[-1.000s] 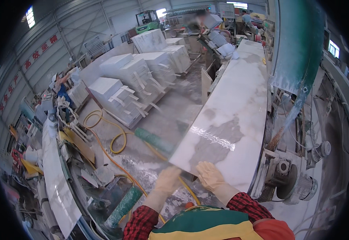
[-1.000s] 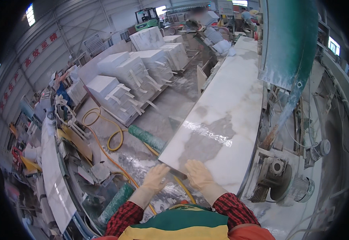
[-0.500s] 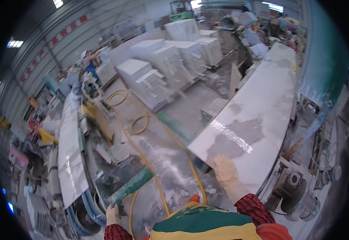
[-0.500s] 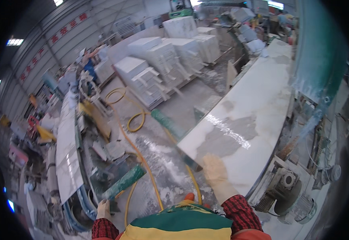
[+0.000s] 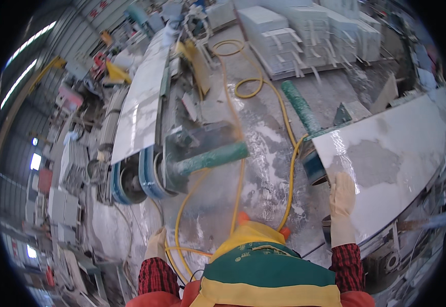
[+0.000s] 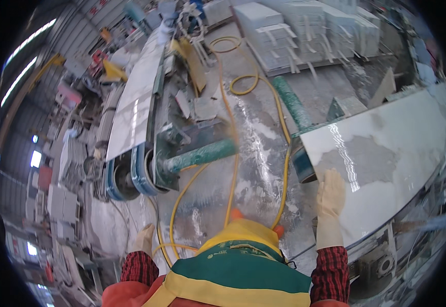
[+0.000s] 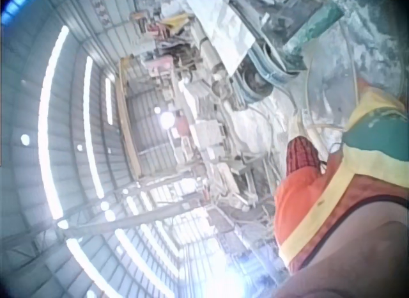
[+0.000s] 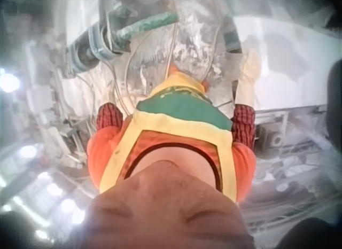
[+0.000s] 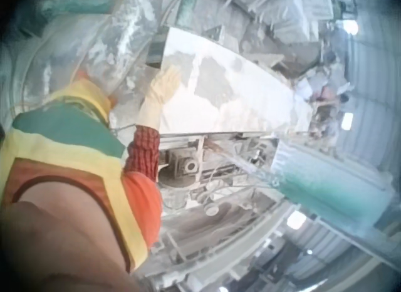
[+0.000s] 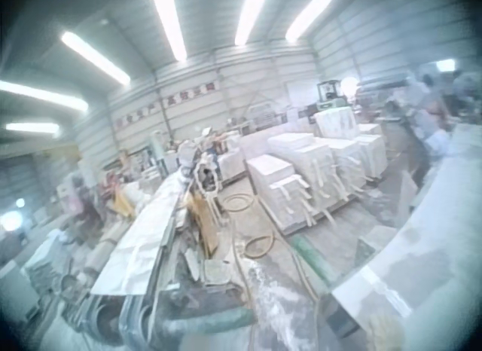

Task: The person repeatedly places large white stone slabs onto a conveyor belt and guides them through a polishing machine. They then lift the processed slabs and stack them on a nearby pile. The cycle repeats throughout the clip.

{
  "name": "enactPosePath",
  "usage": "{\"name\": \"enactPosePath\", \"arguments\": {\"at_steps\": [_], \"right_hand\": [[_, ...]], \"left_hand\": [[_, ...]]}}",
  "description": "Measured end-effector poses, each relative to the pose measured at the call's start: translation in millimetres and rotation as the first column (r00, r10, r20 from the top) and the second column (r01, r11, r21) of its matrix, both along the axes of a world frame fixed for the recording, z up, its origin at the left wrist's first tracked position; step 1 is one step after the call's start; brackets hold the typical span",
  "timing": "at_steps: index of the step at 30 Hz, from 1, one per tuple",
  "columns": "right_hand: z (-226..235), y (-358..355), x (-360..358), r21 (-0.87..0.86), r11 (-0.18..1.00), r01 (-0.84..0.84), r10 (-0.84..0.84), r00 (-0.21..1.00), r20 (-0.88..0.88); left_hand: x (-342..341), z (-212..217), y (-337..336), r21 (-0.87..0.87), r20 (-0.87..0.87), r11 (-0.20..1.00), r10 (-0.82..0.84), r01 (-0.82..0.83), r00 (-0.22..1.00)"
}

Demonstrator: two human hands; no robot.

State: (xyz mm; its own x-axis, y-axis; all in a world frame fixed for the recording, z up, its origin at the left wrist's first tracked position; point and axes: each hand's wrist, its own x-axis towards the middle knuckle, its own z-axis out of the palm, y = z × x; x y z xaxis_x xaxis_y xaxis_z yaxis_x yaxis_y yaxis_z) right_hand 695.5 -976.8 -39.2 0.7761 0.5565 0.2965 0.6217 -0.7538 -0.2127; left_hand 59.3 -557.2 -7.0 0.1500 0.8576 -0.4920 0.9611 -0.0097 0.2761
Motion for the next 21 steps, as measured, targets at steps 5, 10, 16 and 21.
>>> {"name": "enactPosePath", "arguments": {"at_steps": [5,10,16,21], "right_hand": [[-5,-8,2,-0.031,1.0,-0.002,0.004,0.998,0.06],[-5,-7,6,-0.111,0.994,-0.004,0.012,0.997,0.076],[-19,-35,42,-0.246,0.967,0.071,-0.059,0.997,0.056],[5,59,45,-0.407,0.845,0.347,-0.469,0.846,-0.253]], "left_hand": [[-1,-24,-5,-0.12,0.144,0.987,0.126,-0.109,0.982],[-44,-52,-12,-0.08,0.198,0.988,0.147,-0.134,0.969],[-137,-120,-5,-0.149,0.184,0.914,0.4,-0.377,0.898],[-212,-188,-14,-0.321,0.218,0.719,0.689,-0.616,0.691]]}}
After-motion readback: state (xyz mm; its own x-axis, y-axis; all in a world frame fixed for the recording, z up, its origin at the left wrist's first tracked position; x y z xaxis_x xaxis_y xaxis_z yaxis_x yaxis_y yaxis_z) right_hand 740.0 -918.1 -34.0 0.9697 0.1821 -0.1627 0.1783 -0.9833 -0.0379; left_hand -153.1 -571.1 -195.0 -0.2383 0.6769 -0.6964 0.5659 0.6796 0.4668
